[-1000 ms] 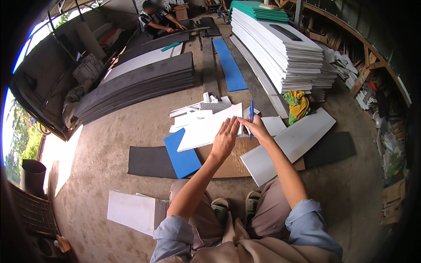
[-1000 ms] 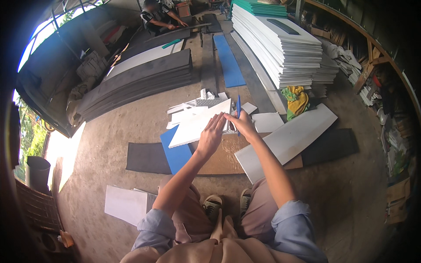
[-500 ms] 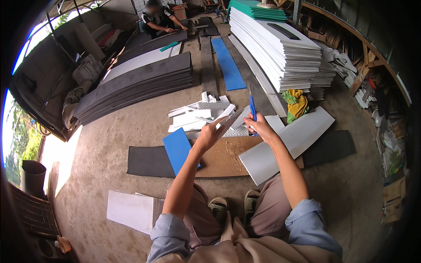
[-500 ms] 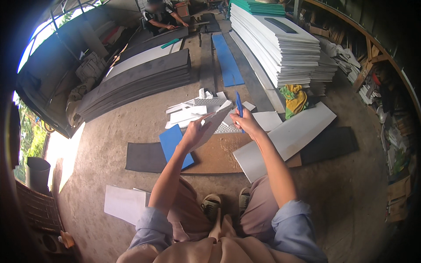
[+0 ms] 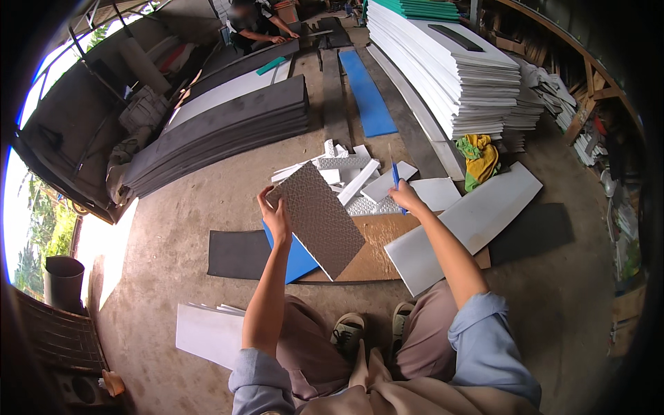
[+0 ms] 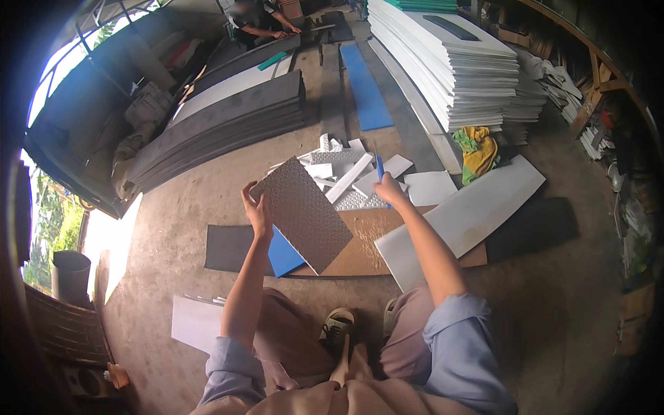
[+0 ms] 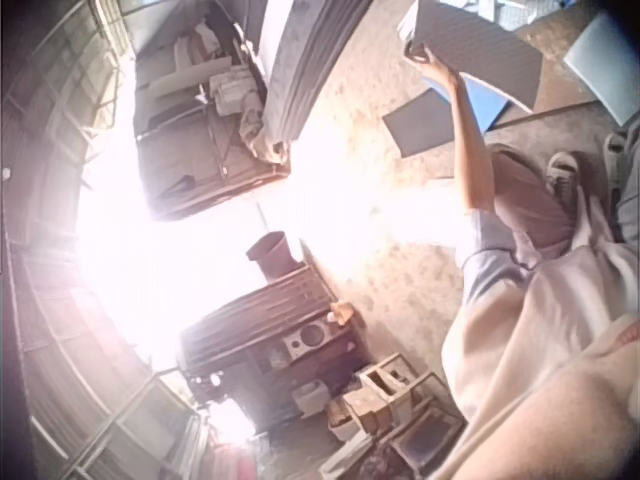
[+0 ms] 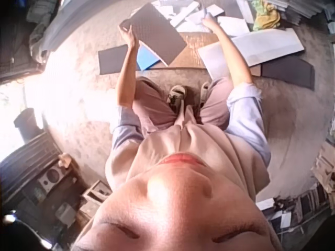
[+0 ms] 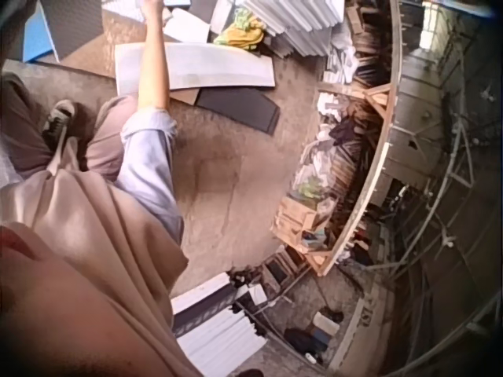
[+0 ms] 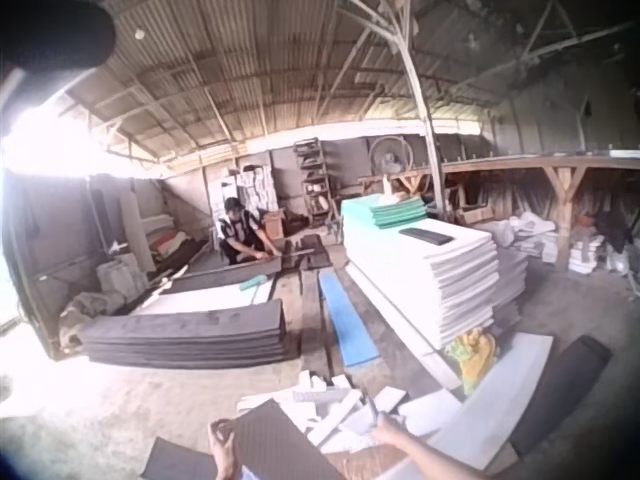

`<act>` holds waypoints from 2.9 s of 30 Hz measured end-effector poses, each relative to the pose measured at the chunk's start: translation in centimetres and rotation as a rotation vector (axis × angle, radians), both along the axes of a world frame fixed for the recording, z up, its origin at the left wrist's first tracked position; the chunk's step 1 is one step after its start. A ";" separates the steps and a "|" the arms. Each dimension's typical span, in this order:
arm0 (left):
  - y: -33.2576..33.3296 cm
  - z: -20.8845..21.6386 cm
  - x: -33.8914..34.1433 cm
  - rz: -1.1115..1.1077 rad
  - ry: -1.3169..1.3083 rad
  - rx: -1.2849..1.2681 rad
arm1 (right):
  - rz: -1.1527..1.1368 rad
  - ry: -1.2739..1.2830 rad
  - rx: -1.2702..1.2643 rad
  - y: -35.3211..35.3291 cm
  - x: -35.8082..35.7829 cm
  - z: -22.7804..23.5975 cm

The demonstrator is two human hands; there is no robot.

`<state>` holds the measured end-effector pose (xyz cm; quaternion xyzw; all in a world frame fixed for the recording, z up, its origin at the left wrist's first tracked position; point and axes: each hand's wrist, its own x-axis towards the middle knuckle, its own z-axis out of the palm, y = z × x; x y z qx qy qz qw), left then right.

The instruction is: The person sits on the floor and uses a utility knife to cut white foam sheets using a blue template as a guide. They repeatedly align the template, score the foam, and separate the cut pieces, stacking the finished pieces nearby.

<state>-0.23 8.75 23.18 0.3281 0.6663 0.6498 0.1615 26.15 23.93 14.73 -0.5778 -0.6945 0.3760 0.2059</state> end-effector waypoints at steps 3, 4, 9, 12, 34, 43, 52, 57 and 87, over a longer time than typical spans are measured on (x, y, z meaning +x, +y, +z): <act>1.5 -3.7 -4.6 0.048 0.025 -0.012 | 0.081 -0.155 0.107 1.0 -0.5 -2.9; 1.8 -4.7 -5.5 0.059 -0.092 -0.048 | 0.125 -0.206 0.146 1.0 -0.3 -4.3; -0.6 -10.5 -10.3 0.338 -0.292 0.008 | 0.403 -0.261 0.090 -2.3 -1.1 -10.8; -3.4 -12.9 -12.1 0.495 -0.426 0.049 | 0.578 -0.323 0.010 -3.6 -2.7 -12.2; -20.5 9.1 -5.1 0.052 0.493 0.289 | 0.852 0.833 -1.123 -16.3 -20.6 18.9; -39.4 6.0 -4.4 0.181 0.337 0.065 | 1.108 0.580 -0.884 -30.5 -28.0 19.2; -41.6 -6.0 -6.2 0.660 -0.090 0.028 | 1.326 0.263 -0.873 -34.9 -32.1 9.1; -38.9 -8.0 -6.1 0.790 0.129 -0.105 | 1.392 0.305 -0.590 -35.1 -33.3 6.5; -2.5 -17.4 5.3 -0.276 0.674 -0.575 | 0.471 -0.146 0.515 -6.0 -1.9 -13.5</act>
